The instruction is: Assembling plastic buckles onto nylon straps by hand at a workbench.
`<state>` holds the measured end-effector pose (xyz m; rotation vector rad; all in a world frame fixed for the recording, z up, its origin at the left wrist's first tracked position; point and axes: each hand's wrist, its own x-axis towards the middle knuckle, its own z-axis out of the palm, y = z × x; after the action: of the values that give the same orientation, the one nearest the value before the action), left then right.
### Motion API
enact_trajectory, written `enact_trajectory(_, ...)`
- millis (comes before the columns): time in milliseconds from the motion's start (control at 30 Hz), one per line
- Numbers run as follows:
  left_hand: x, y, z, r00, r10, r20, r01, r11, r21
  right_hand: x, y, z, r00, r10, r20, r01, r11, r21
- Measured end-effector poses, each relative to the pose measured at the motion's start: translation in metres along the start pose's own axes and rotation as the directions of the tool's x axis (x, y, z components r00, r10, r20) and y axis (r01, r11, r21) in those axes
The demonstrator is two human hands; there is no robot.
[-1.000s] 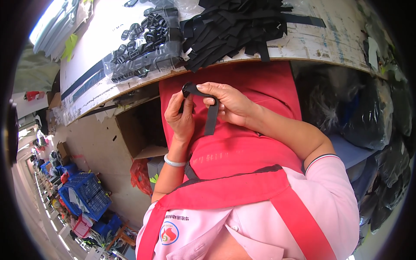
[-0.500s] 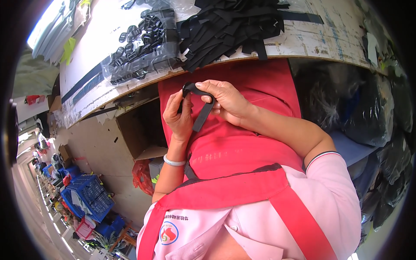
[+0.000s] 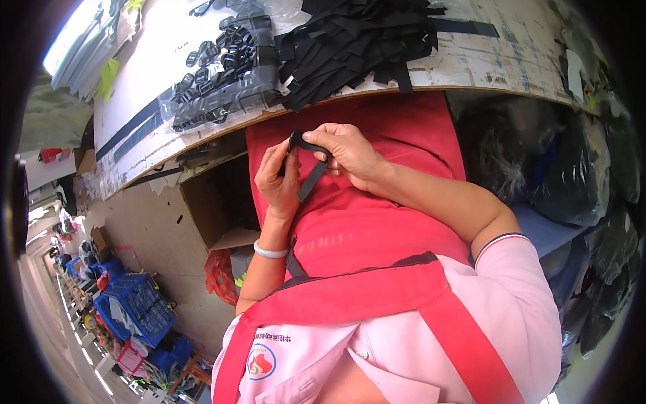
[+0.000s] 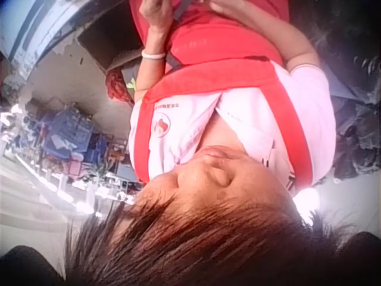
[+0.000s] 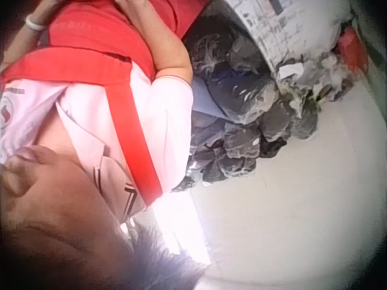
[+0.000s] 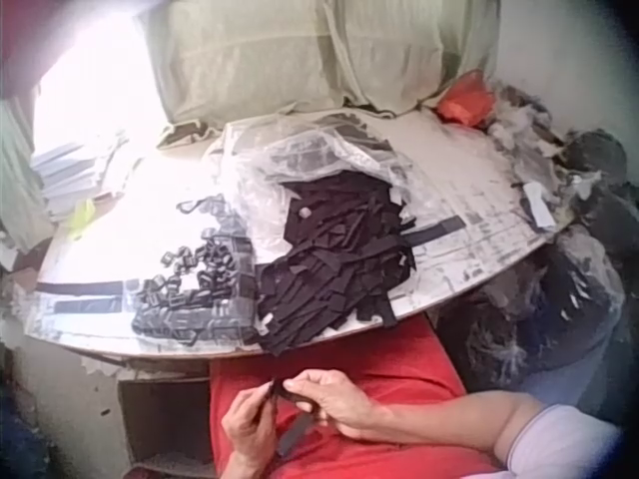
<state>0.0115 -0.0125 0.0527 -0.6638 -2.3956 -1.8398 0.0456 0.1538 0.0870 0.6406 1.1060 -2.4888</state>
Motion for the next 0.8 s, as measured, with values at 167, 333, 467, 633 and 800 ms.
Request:
enact_trajectory(167,0.002,0.000,-0.004,0.997,0.081,0.004,-0.081,0.996,0.030,-0.002,-0.003,0.003,0.998,0.021,0.053,-0.028,0.992,0.122)
enact_trajectory(333,0.001,0.000,-0.005,0.996,0.082,0.037,-0.085,0.993,0.081,0.002,0.005,0.002,0.998,0.005,0.056,-0.010,0.997,0.076)
enact_trajectory(467,0.001,-0.003,-0.013,0.974,0.143,0.178,-0.164,0.981,0.105,0.011,0.004,-0.009,0.989,-0.054,0.141,0.073,0.989,-0.128)
enact_trajectory(633,0.006,0.014,-0.026,0.763,-0.555,0.331,0.639,0.577,-0.508,0.006,-0.003,-0.009,0.996,0.001,0.094,0.033,0.934,-0.356)
enact_trajectory(800,0.006,0.011,-0.021,0.652,-0.608,0.453,0.743,0.393,-0.542,0.016,0.017,-0.016,0.838,-0.520,0.166,0.520,0.668,-0.532)
